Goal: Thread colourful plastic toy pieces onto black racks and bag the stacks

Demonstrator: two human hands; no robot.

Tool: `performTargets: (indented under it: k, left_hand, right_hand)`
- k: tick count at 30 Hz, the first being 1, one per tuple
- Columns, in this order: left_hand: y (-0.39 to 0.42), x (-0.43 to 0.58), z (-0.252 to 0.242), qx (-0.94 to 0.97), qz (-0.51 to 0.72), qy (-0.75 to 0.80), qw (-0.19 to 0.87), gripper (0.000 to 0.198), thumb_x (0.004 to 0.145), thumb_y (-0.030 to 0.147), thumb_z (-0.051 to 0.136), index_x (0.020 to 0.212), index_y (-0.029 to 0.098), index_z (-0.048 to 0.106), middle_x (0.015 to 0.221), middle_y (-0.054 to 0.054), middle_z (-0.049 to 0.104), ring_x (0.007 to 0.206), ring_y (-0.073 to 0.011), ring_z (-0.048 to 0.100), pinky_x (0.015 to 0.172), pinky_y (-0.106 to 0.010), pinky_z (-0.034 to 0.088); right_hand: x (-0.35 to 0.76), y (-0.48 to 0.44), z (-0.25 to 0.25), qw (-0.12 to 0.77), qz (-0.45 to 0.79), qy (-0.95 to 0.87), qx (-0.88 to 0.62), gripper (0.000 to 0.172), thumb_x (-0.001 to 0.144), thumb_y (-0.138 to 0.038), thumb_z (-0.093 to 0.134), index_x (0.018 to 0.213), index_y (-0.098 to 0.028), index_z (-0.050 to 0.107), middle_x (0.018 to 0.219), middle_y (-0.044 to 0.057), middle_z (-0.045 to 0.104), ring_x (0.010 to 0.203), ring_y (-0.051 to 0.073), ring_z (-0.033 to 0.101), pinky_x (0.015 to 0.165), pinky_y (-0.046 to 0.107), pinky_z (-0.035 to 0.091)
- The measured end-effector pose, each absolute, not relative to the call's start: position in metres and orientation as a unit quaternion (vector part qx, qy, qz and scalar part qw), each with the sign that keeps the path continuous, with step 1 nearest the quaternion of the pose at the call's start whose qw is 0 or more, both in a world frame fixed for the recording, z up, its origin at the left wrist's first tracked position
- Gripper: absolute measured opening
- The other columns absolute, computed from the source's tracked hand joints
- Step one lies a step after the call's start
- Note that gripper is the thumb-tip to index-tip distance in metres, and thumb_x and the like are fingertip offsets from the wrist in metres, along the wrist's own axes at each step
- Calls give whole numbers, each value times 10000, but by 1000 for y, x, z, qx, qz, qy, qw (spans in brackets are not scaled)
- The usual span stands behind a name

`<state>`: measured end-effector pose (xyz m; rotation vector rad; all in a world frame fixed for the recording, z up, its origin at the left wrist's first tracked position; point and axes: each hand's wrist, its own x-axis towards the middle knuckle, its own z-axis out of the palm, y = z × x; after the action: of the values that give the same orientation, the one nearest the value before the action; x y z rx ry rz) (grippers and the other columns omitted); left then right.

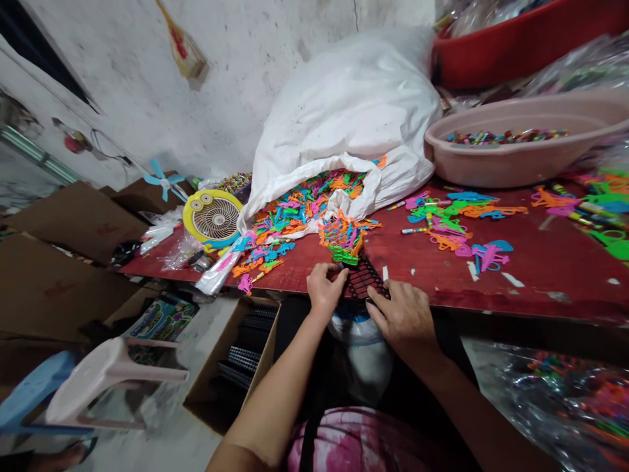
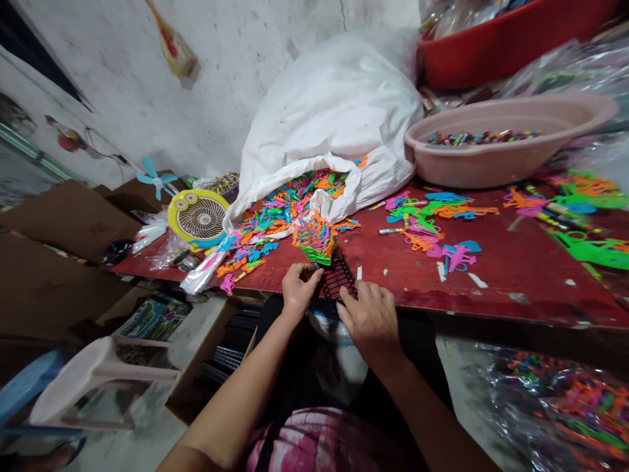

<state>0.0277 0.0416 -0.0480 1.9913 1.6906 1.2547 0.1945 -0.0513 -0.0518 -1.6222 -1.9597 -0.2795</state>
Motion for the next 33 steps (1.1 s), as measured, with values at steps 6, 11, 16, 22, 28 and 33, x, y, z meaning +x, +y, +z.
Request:
performTargets:
  k: [6, 11, 16, 22, 28, 33]
  left_hand:
    - [44, 45, -43, 707, 340, 618, -47, 260, 867, 319, 632, 658, 199, 535, 685, -19, 576, 711, -185, 560, 686, -304, 341]
    - [45, 51, -48, 687, 333, 644, -44, 247, 854, 291, 639, 661, 206, 509, 700, -10, 582, 700, -188, 553, 683, -319, 318]
    - [42, 55, -50, 670, 355, 652, -20, 230, 858, 267, 629, 670, 205, 513, 698, -5, 587, 691, -178, 553, 676, -308, 319]
    - [39, 52, -50, 664, 378, 645, 34, 213, 854, 263, 648, 693, 203, 522, 704, 6, 588, 684, -168, 562, 668, -295, 341]
    - [33, 49, -45, 608, 494, 619, 53, 243, 793, 281, 725, 954, 197, 563, 898, -22, 618, 771, -173, 600, 751, -313, 424]
    - [38, 51, -35, 607, 535, 584, 67, 318, 776, 257, 725, 1047, 206, 566, 840, 1, 648, 715, -165, 604, 803, -337, 442]
  right_hand:
    - [194, -51, -54, 280, -120, -735, -606, 262, 918, -338, 568, 1112, -229, 708, 1057, 110, 612, 971, 250, 492, 831, 373, 302]
    - [193, -51, -53, 273, -122, -733, -611, 273, 930, -340, 549, 1123, -226, 704, 1040, 111, 607, 951, 249, 485, 818, 372, 298]
    - [195, -49, -50, 253, -124, -745, -605, 255, 911, -333, 575, 1100, -227, 710, 971, 102, 604, 908, 243, 473, 779, 355, 286]
    - [198, -49, -49, 269, -137, -748, -592, 239, 920, -305, 565, 1098, -240, 711, 975, 90, 607, 904, 227, 487, 786, 344, 306]
    - [201, -50, -53, 273, -137, -752, -584, 262, 933, -303, 552, 1140, -255, 705, 1065, 110, 614, 975, 241, 520, 812, 354, 358]
    - [202, -49, -56, 272, -155, -757, -574, 268, 926, -293, 563, 1152, -261, 704, 1075, 117, 616, 991, 245, 536, 802, 357, 396]
